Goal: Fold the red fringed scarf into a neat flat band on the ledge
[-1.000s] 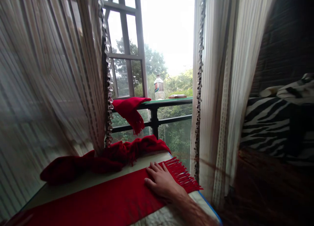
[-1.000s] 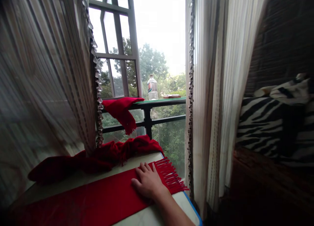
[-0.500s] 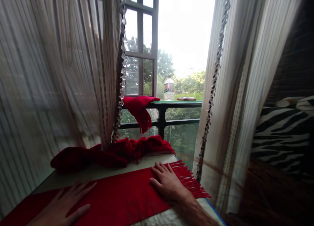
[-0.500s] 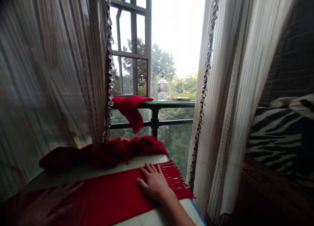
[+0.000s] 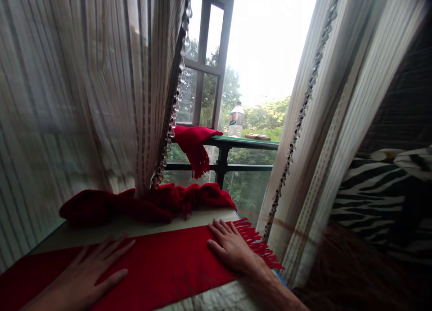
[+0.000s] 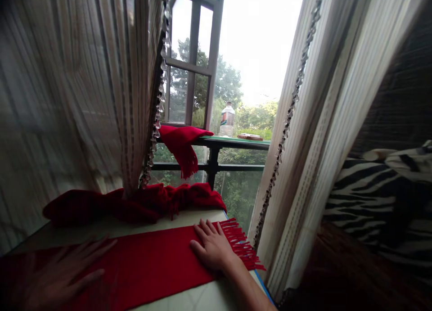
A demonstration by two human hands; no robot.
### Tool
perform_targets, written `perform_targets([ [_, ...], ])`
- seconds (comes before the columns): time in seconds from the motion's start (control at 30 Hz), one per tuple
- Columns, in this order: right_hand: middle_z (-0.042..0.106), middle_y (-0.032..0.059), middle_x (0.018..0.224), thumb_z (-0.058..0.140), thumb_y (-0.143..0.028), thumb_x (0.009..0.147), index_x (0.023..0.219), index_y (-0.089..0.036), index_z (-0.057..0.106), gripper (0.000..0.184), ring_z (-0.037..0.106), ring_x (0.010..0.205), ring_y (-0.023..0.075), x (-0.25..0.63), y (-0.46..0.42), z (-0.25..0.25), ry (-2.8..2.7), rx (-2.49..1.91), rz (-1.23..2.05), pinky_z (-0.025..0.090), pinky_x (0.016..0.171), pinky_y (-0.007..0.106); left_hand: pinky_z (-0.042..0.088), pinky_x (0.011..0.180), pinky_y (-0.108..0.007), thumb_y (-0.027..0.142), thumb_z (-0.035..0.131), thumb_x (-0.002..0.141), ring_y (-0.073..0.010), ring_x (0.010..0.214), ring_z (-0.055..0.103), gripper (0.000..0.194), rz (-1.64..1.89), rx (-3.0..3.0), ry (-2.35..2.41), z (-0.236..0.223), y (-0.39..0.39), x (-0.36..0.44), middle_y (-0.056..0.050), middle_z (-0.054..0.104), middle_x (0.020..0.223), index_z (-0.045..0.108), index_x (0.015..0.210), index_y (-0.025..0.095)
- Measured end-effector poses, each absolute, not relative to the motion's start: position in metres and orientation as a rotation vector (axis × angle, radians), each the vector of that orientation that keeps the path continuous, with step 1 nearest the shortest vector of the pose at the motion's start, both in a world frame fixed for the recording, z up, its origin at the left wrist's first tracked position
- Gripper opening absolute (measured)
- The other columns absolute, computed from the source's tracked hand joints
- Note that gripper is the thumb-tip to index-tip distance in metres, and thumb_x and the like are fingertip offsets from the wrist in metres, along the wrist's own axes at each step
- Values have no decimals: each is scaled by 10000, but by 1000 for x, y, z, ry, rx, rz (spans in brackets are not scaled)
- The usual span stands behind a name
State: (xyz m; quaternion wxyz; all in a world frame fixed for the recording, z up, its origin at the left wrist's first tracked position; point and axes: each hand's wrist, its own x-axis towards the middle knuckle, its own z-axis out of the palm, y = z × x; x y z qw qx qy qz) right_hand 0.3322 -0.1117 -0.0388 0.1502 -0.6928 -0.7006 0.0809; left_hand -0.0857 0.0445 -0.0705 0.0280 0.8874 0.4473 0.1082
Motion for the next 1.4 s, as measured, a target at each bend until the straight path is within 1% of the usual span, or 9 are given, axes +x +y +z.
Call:
perform_targets([
  [0.17,236,99,1693,310,-725,973,1580,-273,331,757,157,1569,336,344,-108,-41,-2006,-2032,229,78,1268,575,72,1232,-607,654,446,969,-322,1557,163,695,111,2661,1351,-39,26,-62,4,222,1669,271,1588,393],
  [0.3,224,96,1696,290,-740,967,1585,-276,315,773,151,1571,318,352,-101,-38,-2009,-2066,214,91,1272,551,43,1236,-612,658,397,982,-321,1564,116,688,63,2662,1371,-28,24,-51,15,206,1675,243,1595,386],
  [0.5,230,32,1695,299,-763,949,1578,-333,311,762,149,1572,255,359,-97,-40,-2026,-2111,191,104,1284,483,37,1226,-654,686,384,985,-364,1556,133,689,97,2656,1334,-29,24,-47,-7,229,1675,253,1595,391],
  [0.67,229,59,1682,289,-699,974,1577,-283,312,733,135,1563,268,370,-94,-58,-2046,-2137,165,98,1281,535,65,1201,-706,791,371,939,-401,1547,160,758,128,2638,1244,-15,17,-46,-68,234,1684,308,1586,403],
  [0.77,268,8,1670,322,-751,939,1554,-365,332,726,172,1554,276,377,-81,-70,-2035,-2138,133,140,1265,587,48,1205,-708,784,376,944,-400,1550,146,770,93,2588,1238,-6,20,-44,-84,244,1682,315,1593,374],
  [0.87,251,11,1674,343,-759,930,1555,-377,314,733,182,1550,313,371,-71,-76,-2006,-2123,19,110,1239,670,24,1206,-714,766,373,958,-400,1547,164,739,151,2588,1232,-5,22,-42,-78,264,1678,342,1584,375],
  [1.03,247,-18,1670,318,-722,962,1561,-382,290,689,179,1551,283,356,-65,-78,-2033,-2098,81,111,1261,627,35,1217,-709,749,374,974,-374,1558,131,686,240,2665,1125,-11,18,-44,-18,190,1696,299,1583,442],
  [1.2,246,-18,1669,338,-714,961,1566,-377,276,695,167,1554,271,360,-67,-76,-2057,-2099,102,98,1273,607,65,1207,-733,736,427,967,-383,1554,100,701,133,2687,956,-14,9,-46,7,183,1692,217,1587,485],
  [1.4,260,-9,1676,427,-658,955,1541,-371,387,653,195,1556,298,353,-77,-54,-2093,-1953,59,130,1278,610,89,1208,-731,726,464,959,-388,1550,109,716,125,2707,912,-8,6,-41,19,162,1692,218,1586,483],
])
